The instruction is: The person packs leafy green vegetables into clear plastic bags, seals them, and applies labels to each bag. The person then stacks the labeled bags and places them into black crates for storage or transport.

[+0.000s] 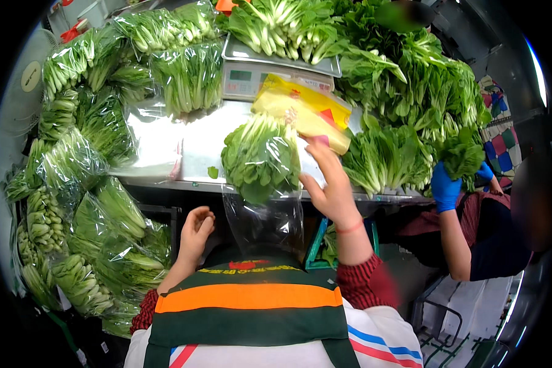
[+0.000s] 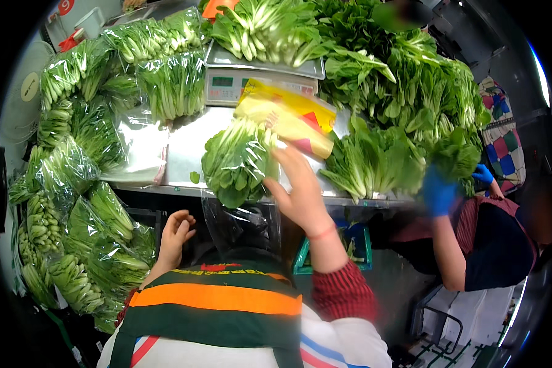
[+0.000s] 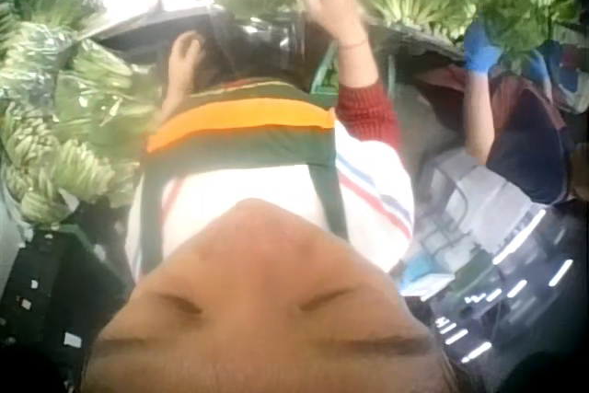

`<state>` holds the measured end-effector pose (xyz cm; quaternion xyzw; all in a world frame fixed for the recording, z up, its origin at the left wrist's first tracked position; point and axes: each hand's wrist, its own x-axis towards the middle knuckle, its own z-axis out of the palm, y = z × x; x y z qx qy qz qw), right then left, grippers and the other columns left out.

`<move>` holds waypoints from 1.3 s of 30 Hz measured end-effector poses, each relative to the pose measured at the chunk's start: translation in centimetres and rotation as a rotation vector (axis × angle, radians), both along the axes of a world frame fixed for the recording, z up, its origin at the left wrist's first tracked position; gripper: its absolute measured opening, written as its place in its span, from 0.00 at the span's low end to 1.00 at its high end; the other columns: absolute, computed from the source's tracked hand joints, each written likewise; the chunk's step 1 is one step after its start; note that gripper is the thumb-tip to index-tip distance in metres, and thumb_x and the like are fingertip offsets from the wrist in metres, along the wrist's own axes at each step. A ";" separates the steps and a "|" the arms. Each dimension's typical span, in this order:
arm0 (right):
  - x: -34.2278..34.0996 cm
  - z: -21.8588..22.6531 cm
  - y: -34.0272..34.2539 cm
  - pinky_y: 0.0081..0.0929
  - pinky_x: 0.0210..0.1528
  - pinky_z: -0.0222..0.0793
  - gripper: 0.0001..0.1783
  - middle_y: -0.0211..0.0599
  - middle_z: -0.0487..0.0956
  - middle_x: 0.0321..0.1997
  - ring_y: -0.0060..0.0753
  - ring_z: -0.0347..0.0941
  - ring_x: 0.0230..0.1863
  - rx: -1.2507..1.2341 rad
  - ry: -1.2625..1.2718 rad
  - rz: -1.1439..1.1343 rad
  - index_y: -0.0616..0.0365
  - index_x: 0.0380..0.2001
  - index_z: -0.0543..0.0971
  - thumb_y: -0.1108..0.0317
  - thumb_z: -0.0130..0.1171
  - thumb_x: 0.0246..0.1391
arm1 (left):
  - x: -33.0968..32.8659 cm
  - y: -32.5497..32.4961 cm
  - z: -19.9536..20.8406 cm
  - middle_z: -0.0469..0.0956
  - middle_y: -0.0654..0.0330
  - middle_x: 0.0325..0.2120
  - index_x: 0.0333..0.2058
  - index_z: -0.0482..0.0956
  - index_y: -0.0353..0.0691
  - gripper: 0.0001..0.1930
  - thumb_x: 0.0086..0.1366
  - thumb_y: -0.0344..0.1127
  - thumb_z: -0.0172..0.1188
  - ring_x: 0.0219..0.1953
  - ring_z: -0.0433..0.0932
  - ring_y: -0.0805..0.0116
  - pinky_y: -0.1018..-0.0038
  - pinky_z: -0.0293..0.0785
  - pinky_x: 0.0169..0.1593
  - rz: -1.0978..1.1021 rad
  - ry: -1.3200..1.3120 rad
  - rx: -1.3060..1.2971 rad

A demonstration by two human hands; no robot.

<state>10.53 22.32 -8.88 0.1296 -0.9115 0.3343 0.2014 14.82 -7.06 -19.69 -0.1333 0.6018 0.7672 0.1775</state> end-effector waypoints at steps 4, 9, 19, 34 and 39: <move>-3.8 -6.0 -4.0 0.49 0.63 0.46 0.34 0.47 0.58 0.63 0.48 0.50 0.65 0.331 -0.106 -0.023 0.55 0.56 0.64 0.54 0.58 0.47 | 0.0 1.2 -3.1 0.66 0.49 0.52 0.59 0.56 0.31 0.37 0.56 0.43 0.62 0.54 0.68 0.60 0.71 0.65 0.53 -0.410 -0.055 -0.202; -0.6 -9.2 -3.6 0.43 0.64 0.46 0.27 0.49 0.59 0.62 0.49 0.51 0.65 0.188 -0.160 0.022 0.57 0.54 0.66 0.63 0.56 0.50 | 1.8 2.2 -3.4 0.75 0.46 0.44 0.49 0.70 0.26 0.29 0.55 0.44 0.59 0.48 0.74 0.60 0.72 0.69 0.50 -0.590 0.000 -0.353; 11.0 -7.8 -6.9 0.36 0.35 0.70 0.05 0.43 0.75 0.29 0.47 0.73 0.32 -0.194 -0.634 0.463 0.56 0.29 0.77 0.68 0.55 0.49 | 2.6 2.6 0.1 0.78 0.53 0.24 0.31 0.79 0.33 0.13 0.58 0.39 0.56 0.27 0.77 0.65 0.71 0.70 0.33 -0.805 0.121 -0.430; 10.9 -10.2 -9.0 0.38 0.20 0.67 0.32 0.47 0.73 0.19 0.48 0.71 0.17 0.132 -0.477 0.258 0.65 0.58 0.57 0.67 0.52 0.52 | 2.7 1.5 2.2 0.75 0.56 0.22 0.25 0.78 0.34 0.10 0.58 0.36 0.56 0.25 0.75 0.65 0.72 0.69 0.31 -0.804 0.337 -0.454; 7.0 -8.7 -10.1 0.38 0.42 0.66 0.28 0.52 0.71 0.39 0.51 0.68 0.41 0.051 -0.084 0.160 0.69 0.52 0.65 0.76 0.53 0.43 | 2.7 1.7 2.5 0.74 0.54 0.24 0.26 0.77 0.33 0.10 0.57 0.36 0.57 0.28 0.75 0.61 0.70 0.70 0.33 -0.824 0.350 -0.466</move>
